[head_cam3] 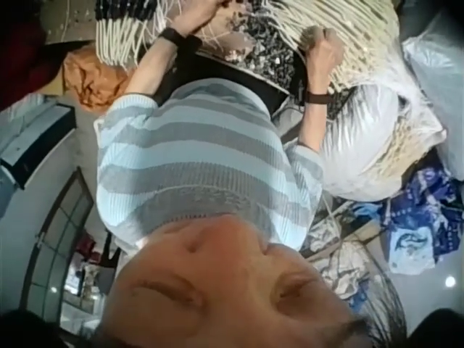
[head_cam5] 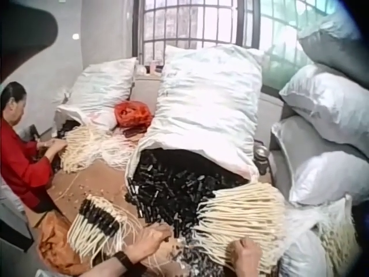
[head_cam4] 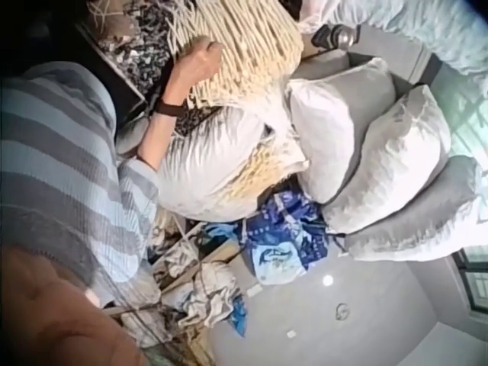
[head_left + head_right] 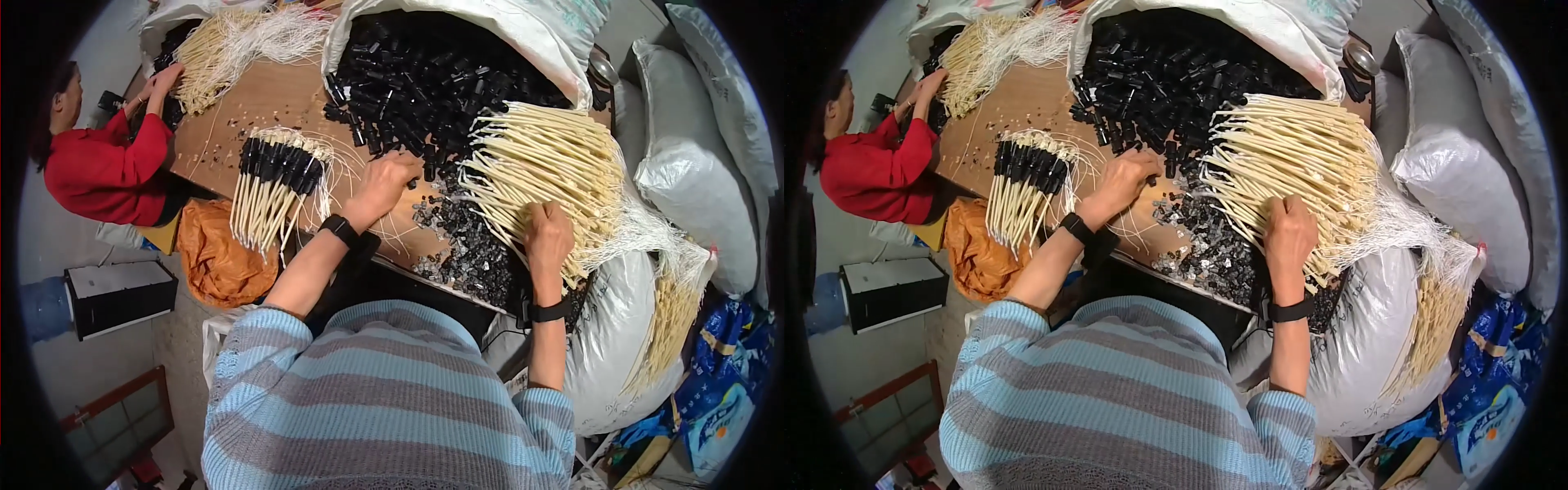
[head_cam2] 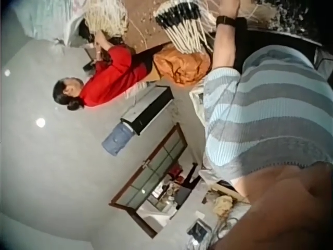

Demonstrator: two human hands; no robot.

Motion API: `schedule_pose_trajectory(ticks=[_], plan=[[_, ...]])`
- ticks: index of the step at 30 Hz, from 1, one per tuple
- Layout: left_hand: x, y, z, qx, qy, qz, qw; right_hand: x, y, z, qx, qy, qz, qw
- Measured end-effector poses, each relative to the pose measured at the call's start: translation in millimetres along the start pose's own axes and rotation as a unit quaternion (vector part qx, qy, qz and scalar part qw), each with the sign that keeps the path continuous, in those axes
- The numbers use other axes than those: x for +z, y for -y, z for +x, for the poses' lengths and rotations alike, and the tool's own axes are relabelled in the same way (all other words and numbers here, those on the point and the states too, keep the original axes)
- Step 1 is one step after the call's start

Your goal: The person picks up a black plastic component and a white corded stick, inserts the stick into the component, and slides a small metal ring over the assembly. They repeat this process for several components, occasionally moving finished pieces aside on the table.

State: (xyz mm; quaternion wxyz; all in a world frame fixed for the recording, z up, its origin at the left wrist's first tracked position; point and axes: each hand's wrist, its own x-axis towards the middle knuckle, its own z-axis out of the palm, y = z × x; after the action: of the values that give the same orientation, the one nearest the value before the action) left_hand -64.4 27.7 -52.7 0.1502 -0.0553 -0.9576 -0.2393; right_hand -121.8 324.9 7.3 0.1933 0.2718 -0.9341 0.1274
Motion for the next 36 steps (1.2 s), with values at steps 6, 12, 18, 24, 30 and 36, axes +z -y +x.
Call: schedule_pose_trajectory(ticks=[6,12,18,24,30,36], plan=[[-12.2,-15.8,-12.0,0.003,-0.039,-0.177,0.984,-0.5,2.9,7.7,-0.09,-0.048,0.028,0.994],[-20.3,-13.9,-20.5,-0.157,0.006,-0.25,0.955,5.0,-1.2,2.9,-0.077,-0.018,-0.014,0.997],[-19.7,1.3,-40.1,-0.207,-0.013,-0.161,0.965,-11.4,29.7,-7.5,-0.092,0.105,0.118,0.983],[-8.4,-4.5,-40.2,-0.154,-0.046,-0.386,0.908,-0.1,53.7,-24.9,-0.016,0.109,0.295,0.949],[-30.4,-20.5,-26.0,-0.049,0.001,-0.245,0.968,-5.4,52.4,-26.9,-0.063,0.129,0.295,0.945],[-20.6,-81.1,-25.3,0.094,0.102,-0.04,0.989,9.4,84.2,-20.7,0.011,0.101,0.173,0.98]])
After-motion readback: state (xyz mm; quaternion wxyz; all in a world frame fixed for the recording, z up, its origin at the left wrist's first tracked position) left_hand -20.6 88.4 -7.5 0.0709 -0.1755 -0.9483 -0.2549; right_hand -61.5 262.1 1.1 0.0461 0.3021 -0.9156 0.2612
